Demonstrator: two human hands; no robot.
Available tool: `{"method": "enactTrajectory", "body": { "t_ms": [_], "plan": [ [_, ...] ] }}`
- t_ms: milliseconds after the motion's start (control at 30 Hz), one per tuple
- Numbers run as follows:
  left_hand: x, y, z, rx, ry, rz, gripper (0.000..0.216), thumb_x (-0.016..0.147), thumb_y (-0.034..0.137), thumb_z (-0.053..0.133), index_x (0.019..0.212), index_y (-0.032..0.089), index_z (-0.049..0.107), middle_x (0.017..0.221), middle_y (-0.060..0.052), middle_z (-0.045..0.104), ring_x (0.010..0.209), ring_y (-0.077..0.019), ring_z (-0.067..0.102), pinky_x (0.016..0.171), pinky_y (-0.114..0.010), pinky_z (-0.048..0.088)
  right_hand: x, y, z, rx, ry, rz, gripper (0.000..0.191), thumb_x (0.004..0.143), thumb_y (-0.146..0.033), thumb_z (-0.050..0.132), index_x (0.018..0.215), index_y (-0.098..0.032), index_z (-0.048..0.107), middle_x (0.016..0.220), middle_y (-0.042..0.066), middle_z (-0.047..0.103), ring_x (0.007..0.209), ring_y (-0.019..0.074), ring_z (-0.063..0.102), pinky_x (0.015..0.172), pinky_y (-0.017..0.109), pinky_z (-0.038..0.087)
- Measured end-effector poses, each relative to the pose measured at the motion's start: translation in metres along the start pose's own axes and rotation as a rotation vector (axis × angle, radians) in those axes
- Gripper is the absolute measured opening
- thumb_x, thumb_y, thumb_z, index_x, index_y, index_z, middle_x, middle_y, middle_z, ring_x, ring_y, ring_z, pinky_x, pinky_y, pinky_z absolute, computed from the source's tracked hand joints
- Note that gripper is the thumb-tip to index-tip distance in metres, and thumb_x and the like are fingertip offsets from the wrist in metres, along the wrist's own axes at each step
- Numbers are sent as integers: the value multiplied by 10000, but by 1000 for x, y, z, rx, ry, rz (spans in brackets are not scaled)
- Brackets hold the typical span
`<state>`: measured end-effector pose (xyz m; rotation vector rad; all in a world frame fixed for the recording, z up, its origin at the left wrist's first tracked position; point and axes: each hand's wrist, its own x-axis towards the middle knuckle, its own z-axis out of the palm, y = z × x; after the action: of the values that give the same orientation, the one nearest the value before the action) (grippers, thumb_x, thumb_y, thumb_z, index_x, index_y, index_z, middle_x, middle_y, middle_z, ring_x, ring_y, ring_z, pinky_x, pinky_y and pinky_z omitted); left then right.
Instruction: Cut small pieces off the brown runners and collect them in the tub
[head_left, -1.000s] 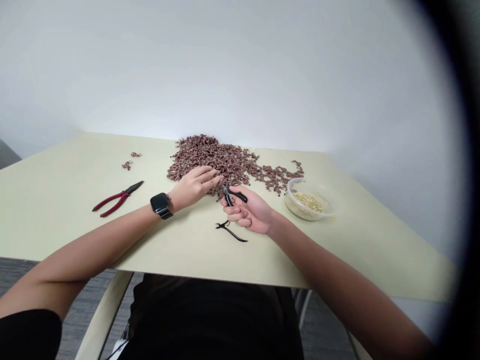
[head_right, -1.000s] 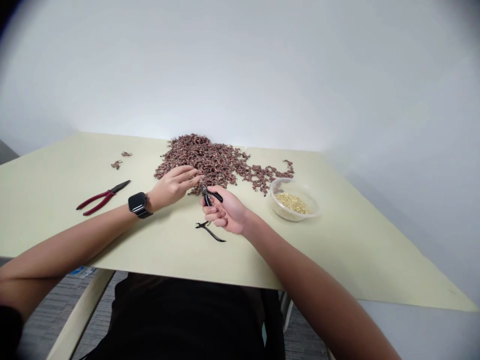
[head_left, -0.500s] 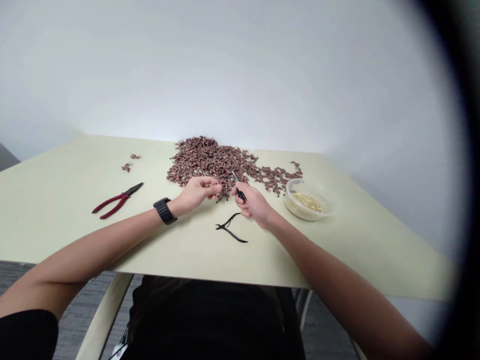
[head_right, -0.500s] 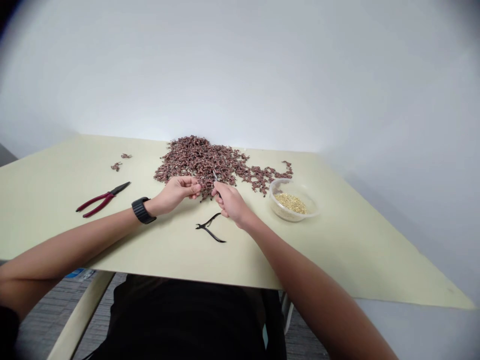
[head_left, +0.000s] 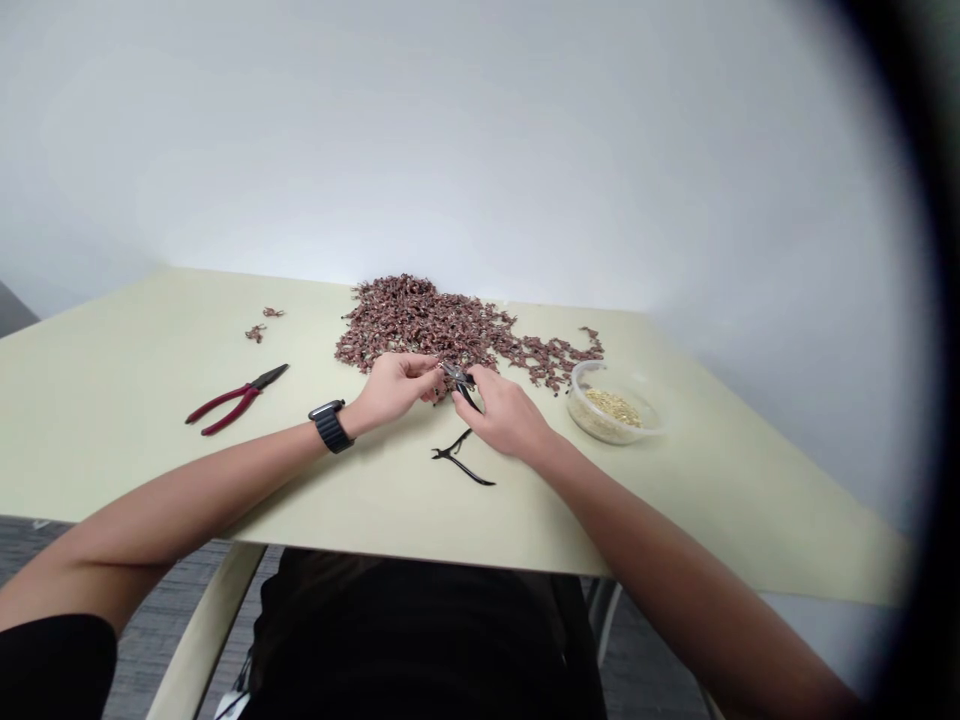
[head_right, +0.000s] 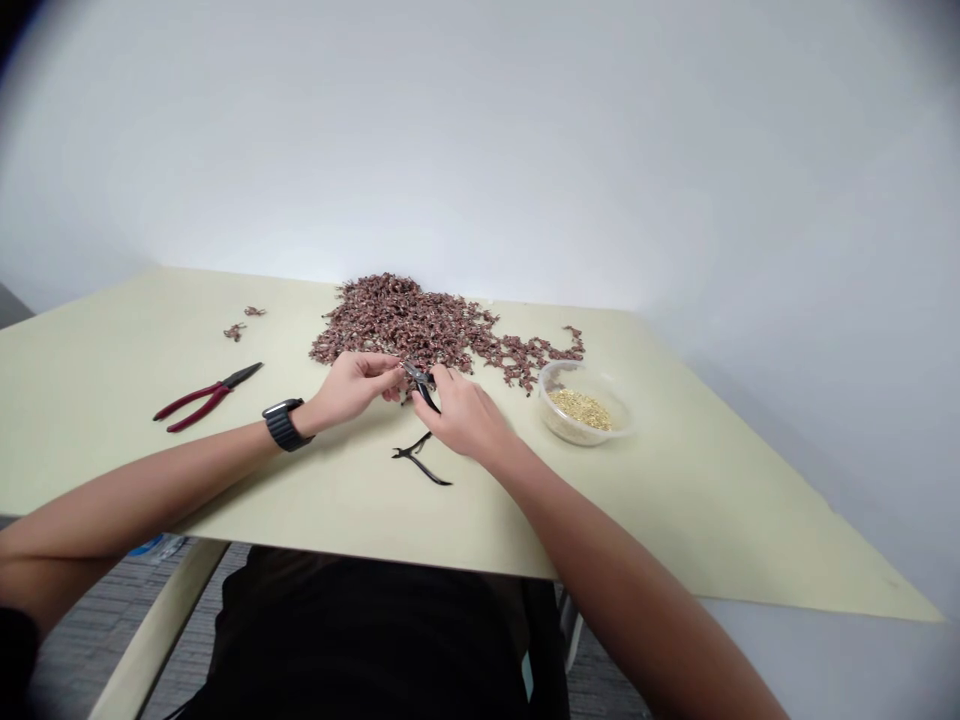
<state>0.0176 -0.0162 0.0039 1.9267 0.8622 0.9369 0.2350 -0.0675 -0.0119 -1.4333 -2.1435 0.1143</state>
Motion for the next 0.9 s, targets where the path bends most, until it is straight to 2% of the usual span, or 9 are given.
{"method": "enactTrajectory", "body": {
  "t_ms": [200, 333, 433, 533, 667, 800, 900],
  "plan": [
    [1, -2, -1, -172, -21, -75, 246, 892, 317, 653, 792, 115, 753, 764, -102, 750, 628, -141, 651, 669, -277, 560, 1, 0, -4, -15, -51, 12, 300, 1001, -469, 470, 1147, -215, 536, 1060, 122, 651, 949, 276, 617, 786, 342, 406],
    [3, -4, -4, -347, -58, -182, 219, 875, 300, 661, 824, 110, 757, 711, -97, 730, 588, -136, 623, 579, -251, 510, 1, 0, -6, -19, -78, 21, 287, 1009, -483, 455, 1087, -219, 538, 1021, 115, 646, 909, 269, 611, 762, 335, 388],
    [6, -6, -8, -511, -119, -278, 284, 906, 333, 623, 809, 94, 742, 731, -121, 732, 579, -133, 615, 587, -254, 512, 1, 2, -5, -29, -77, 33, 277, 1011, -474, 455, 1068, -215, 534, 1001, 117, 641, 874, 264, 603, 735, 329, 368],
    [10, -9, -13, -663, -202, -410, 347, 951, 378, 559, 885, 88, 737, 766, -132, 731, 582, -131, 610, 570, -245, 503, 1, 3, -4, -41, -67, 31, 279, 1014, -470, 454, 1083, -211, 532, 1010, 121, 636, 868, 262, 601, 724, 323, 357],
    [14, -10, -22, -845, -307, -541, 233, 955, 316, 604, 928, 104, 697, 747, -90, 677, 542, -93, 524, 471, -199, 413, 0, 2, -4, -49, -60, 22, 271, 1017, -457, 449, 1090, -208, 527, 1026, 125, 639, 873, 261, 605, 724, 322, 361],
    [13, -6, -24, -969, -322, -500, 82, 919, 169, 640, 847, 132, 629, 736, -28, 575, 505, -43, 375, 429, -160, 304, 0, -1, -5, -15, -47, 36, 270, 1017, -466, 442, 1065, -213, 524, 1002, 110, 643, 862, 252, 601, 717, 318, 365],
    [9, -2, -16, -899, -286, -395, 53, 888, 165, 679, 875, 124, 647, 783, -28, 561, 518, -32, 340, 440, -162, 280, -1, -5, -2, 78, -19, 70, 262, 1010, -468, 444, 1049, -223, 527, 900, 70, 623, 792, 229, 572, 690, 308, 354]
  ]
}}
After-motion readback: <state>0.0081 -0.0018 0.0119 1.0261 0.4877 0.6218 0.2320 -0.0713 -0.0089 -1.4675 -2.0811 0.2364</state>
